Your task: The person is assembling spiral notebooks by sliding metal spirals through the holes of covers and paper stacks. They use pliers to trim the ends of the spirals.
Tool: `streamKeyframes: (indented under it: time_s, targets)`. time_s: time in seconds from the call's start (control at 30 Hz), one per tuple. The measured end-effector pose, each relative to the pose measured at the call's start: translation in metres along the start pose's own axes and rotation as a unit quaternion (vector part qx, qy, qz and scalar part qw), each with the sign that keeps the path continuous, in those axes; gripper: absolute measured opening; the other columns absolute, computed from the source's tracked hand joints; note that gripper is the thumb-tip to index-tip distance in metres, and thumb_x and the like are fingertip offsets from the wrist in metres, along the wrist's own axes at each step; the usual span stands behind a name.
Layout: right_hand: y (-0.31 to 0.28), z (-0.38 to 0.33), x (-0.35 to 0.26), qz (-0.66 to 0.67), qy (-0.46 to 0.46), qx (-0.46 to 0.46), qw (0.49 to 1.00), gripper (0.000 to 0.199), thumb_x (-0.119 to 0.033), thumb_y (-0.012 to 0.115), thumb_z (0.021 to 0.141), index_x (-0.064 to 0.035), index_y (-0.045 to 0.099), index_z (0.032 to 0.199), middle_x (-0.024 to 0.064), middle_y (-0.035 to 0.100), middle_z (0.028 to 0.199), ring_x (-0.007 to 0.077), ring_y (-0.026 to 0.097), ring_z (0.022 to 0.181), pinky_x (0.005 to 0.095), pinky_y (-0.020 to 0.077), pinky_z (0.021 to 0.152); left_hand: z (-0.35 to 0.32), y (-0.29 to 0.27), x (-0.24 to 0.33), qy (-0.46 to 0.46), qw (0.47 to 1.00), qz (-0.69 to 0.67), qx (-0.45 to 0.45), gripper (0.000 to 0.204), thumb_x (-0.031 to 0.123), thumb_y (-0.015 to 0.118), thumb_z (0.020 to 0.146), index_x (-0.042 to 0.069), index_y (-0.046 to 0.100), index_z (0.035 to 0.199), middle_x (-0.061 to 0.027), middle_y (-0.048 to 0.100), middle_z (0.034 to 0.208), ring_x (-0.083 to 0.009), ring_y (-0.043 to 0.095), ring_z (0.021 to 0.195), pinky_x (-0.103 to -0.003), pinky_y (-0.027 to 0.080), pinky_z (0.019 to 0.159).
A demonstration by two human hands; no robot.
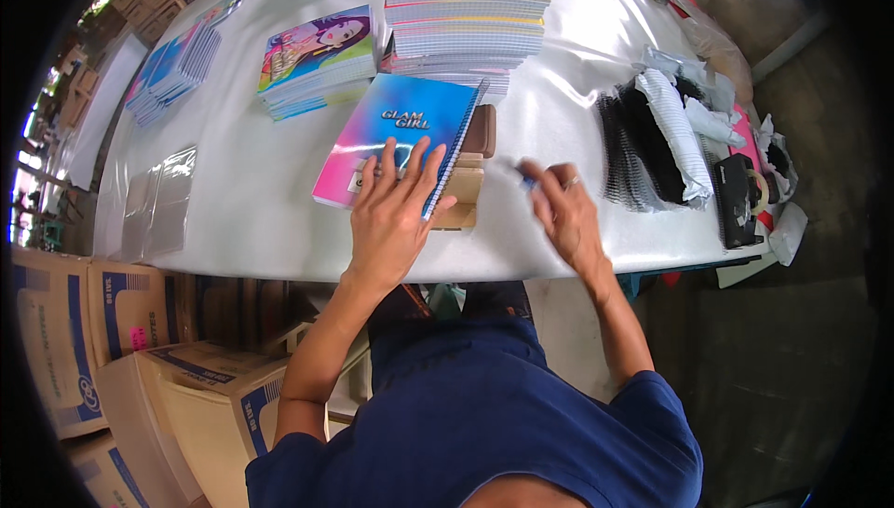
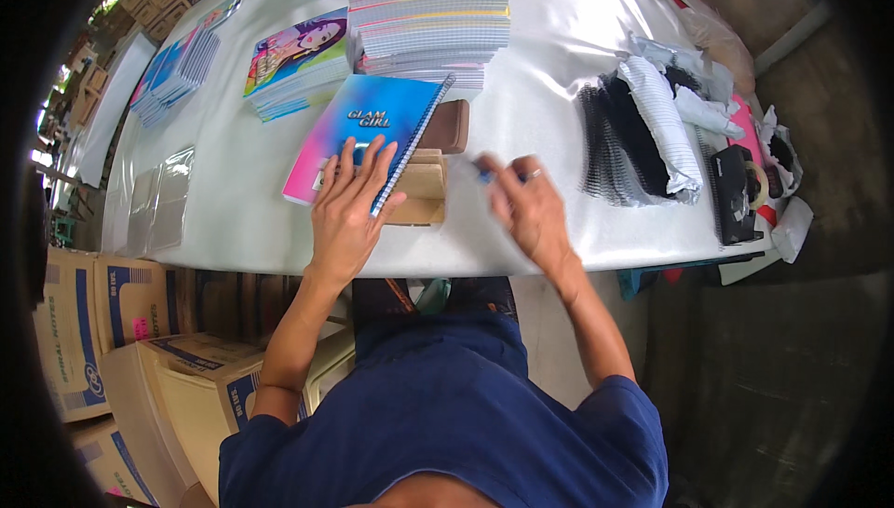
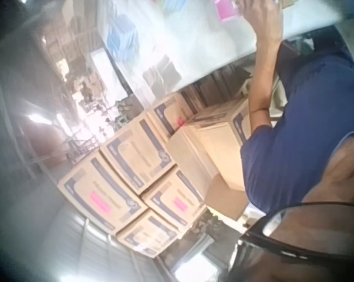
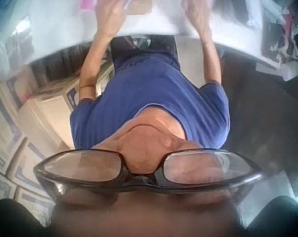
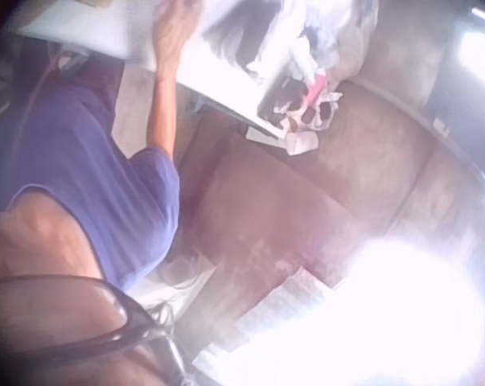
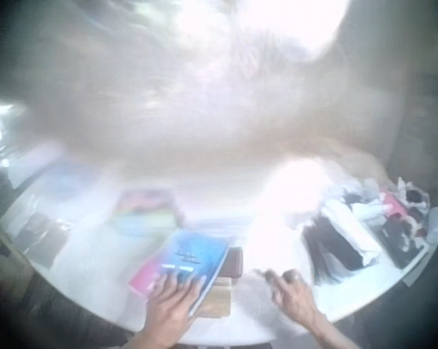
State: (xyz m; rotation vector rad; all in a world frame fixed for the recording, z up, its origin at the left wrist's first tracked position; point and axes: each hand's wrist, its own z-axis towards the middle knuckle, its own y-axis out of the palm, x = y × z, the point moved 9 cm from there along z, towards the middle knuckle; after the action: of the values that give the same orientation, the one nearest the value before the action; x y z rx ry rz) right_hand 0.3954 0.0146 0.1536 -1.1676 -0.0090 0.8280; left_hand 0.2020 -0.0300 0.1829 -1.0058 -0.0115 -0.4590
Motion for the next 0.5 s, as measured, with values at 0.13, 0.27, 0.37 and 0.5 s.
streamKeyframes:
  time_s: [0.13, 0.27, 0.37, 0.5]
  targets:
    - [-0.001, -0.011, -0.073, 0.086, -0.059, -0.019, 0.994, 0.044, -0.021, 0.066, 0.085, -0.0179, 0.059, 0.128, 0.0148, 0.053, 0.102, 0.029, 0.057, 0.089, 0.0395, 0.0486, 0.078, 0.001, -0.001, 0.002, -0.02, 0.999, 0.029, 0.014, 0.057, 0.027, 0.067, 0.087, 0.008, 0.049, 0.138, -0.0123, 0.055, 0.135, -0.0399, 0.047, 0.127, -0.052, 0.037, 0.103]
    - [0.002, -0.008, -0.083, 0.047, -0.067, -0.009, 0.997, 0.047, -0.023, 0.069, 0.083, -0.0183, 0.059, 0.129, 0.0138, 0.052, 0.103, 0.0273, 0.054, 0.089, 0.039, 0.0458, 0.078, 0.002, -0.004, 0.0, -0.028, 0.998, 0.034, 0.033, 0.058, 0.02, 0.07, 0.083, 0.008, 0.05, 0.136, -0.0117, 0.057, 0.133, -0.0406, 0.051, 0.123, -0.052, 0.04, 0.1]
    - [0.0, -0.006, -0.086, 0.02, -0.076, 0.003, 0.997, 0.048, -0.024, 0.069, 0.083, -0.0179, 0.059, 0.129, 0.0129, 0.05, 0.102, 0.0262, 0.052, 0.088, 0.0383, 0.0444, 0.077, 0.001, -0.004, 0.0, -0.028, 0.998, 0.039, 0.045, 0.061, 0.016, 0.072, 0.081, 0.008, 0.05, 0.136, -0.0113, 0.057, 0.134, -0.0408, 0.052, 0.121, -0.053, 0.041, 0.098]
    - [-0.002, -0.001, -0.089, 0.005, -0.076, -0.023, 0.997, 0.041, -0.018, 0.066, 0.085, -0.0124, 0.061, 0.125, 0.0136, 0.054, 0.102, 0.0286, 0.056, 0.09, 0.0404, 0.0473, 0.08, 0.001, -0.005, -0.002, -0.037, 0.997, 0.045, 0.04, 0.066, 0.012, 0.075, 0.077, 0.008, 0.049, 0.137, -0.0101, 0.057, 0.134, -0.0403, 0.051, 0.123, -0.052, 0.04, 0.099]
